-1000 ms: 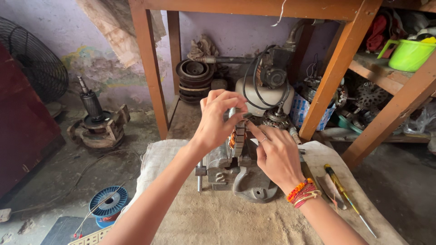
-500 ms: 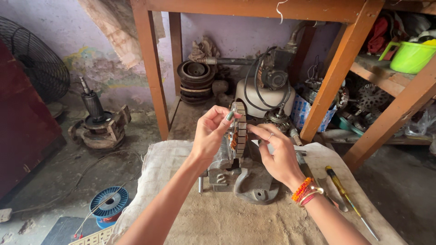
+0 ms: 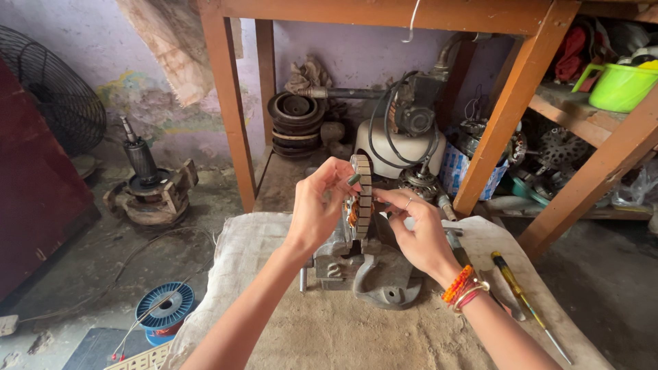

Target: The person works at a bench where a circular motor component is clamped in a vise. They pick up small pieces one at a time and press them into slots around the rim of the disc, working their way around the component by hand.

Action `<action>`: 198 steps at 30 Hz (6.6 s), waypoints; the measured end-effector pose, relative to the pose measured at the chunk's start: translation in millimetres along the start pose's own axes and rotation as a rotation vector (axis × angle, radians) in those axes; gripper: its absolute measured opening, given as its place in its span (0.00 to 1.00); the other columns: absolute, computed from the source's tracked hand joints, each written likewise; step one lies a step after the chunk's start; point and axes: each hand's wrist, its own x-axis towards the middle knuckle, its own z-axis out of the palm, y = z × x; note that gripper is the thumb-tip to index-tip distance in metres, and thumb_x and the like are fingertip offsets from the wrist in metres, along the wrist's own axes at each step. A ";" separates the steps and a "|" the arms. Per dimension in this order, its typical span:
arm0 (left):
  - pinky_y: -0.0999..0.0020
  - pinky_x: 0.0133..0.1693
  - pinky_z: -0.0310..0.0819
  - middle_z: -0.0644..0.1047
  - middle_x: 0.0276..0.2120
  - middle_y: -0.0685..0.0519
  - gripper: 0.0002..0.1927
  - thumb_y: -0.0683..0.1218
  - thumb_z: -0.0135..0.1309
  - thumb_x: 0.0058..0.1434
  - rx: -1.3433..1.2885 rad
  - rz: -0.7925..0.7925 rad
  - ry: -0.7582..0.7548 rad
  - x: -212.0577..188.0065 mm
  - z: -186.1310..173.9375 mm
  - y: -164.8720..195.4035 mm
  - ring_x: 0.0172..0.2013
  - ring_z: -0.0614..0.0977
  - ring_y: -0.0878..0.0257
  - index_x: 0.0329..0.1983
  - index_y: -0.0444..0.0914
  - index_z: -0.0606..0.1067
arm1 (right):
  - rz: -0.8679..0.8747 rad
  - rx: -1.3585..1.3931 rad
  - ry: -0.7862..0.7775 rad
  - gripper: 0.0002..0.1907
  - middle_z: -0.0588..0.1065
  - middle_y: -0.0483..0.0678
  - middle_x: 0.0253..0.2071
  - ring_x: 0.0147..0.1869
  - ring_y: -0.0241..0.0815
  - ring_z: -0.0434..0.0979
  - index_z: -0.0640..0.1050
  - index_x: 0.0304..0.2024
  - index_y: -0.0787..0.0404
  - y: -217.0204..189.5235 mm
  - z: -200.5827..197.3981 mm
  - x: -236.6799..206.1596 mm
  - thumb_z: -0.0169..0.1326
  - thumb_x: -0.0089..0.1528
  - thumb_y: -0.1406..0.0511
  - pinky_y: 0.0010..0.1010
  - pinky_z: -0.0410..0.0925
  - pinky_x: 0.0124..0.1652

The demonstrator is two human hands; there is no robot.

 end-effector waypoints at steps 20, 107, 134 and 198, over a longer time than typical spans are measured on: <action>0.57 0.35 0.76 0.80 0.37 0.45 0.07 0.37 0.51 0.65 0.467 0.245 -0.045 -29.7 -11.9 8.6 0.35 0.83 0.47 0.45 0.36 0.75 | -0.374 -0.340 0.281 0.15 0.79 0.51 0.40 0.40 0.39 0.78 0.81 0.43 0.62 -67.1 -1.2 -5.5 0.51 0.56 0.76 0.26 0.70 0.38; 0.61 0.53 0.62 0.83 0.38 0.58 0.07 0.40 0.65 0.49 0.517 0.323 -0.133 29.1 -15.2 16.1 0.48 0.77 0.59 0.32 0.41 0.83 | -0.317 -0.761 0.125 0.33 0.77 0.49 0.34 0.37 0.48 0.78 0.75 0.62 0.54 -14.1 7.7 -17.1 0.54 0.52 0.72 0.41 0.70 0.39; 0.60 0.50 0.66 0.83 0.39 0.54 0.08 0.32 0.56 0.54 0.465 0.098 0.113 -17.5 -17.4 -13.9 0.44 0.78 0.54 0.35 0.37 0.75 | 0.005 -0.358 0.039 0.16 0.84 0.44 0.40 0.23 0.37 0.77 0.85 0.45 0.56 -28.7 -4.2 -14.7 0.54 0.57 0.72 0.29 0.70 0.26; 0.61 0.48 0.68 0.83 0.38 0.54 0.07 0.33 0.55 0.56 0.507 0.161 0.101 -24.9 -16.0 -4.0 0.41 0.79 0.54 0.35 0.37 0.75 | -0.427 -0.416 0.122 0.13 0.77 0.46 0.27 0.29 0.42 0.75 0.83 0.45 0.59 -42.0 -10.1 -7.7 0.55 0.59 0.74 0.32 0.69 0.28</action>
